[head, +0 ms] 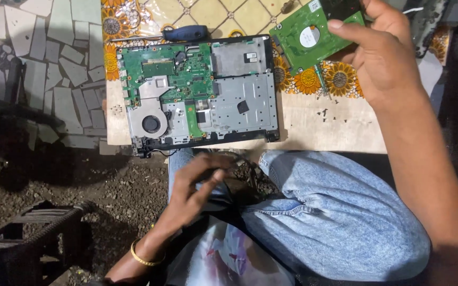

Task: Reinstalling a motherboard and hard drive into a laptop chassis, including connecting ribbon cables and securing with screws.

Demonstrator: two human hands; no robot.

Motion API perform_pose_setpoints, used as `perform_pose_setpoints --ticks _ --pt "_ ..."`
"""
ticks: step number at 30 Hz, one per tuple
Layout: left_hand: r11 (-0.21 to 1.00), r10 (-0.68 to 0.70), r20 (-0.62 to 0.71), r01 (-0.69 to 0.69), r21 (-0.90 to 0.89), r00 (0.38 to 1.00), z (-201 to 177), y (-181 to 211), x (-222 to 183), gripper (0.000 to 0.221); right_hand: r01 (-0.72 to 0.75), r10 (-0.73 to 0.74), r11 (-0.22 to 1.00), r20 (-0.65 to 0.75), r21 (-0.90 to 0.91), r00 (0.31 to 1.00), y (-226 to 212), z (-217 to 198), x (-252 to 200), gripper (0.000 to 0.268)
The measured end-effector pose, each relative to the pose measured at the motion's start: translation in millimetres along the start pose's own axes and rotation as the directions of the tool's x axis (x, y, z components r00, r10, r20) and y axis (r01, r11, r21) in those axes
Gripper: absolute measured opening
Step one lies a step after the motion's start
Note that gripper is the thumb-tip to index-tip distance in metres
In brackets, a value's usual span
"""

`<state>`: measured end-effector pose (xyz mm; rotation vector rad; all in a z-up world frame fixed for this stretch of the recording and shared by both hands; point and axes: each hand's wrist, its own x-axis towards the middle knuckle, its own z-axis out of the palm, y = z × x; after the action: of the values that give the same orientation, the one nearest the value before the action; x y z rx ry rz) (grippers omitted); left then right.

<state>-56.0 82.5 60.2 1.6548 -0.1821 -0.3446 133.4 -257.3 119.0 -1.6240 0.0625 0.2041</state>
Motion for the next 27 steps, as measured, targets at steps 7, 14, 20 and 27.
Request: perform_pose_setpoints --ticks 7,14,20,27 --pt "0.975 0.22 -0.549 -0.158 0.159 0.807 -64.9 -37.9 39.8 0.018 -0.091 0.095 0.981 -0.014 0.173 0.995 9.1 1.0 6.1 0.032" --pt "0.762 0.465 -0.491 -0.051 0.646 0.737 -99.9 -113.5 73.3 0.033 -0.243 0.262 0.929 -0.033 0.279 0.965 39.2 1.1 28.1 0.052" --pt "0.783 0.422 -0.497 -0.029 0.621 0.758 -98.0 -116.0 80.2 0.03 -0.299 0.305 0.925 0.009 0.232 0.952 81.6 8.0 57.6 0.05" --pt "0.815 0.373 -0.525 0.001 0.58 0.765 -93.3 -102.0 80.6 0.027 -0.263 0.262 0.965 0.093 0.001 0.961 131.9 19.2 91.3 0.054"
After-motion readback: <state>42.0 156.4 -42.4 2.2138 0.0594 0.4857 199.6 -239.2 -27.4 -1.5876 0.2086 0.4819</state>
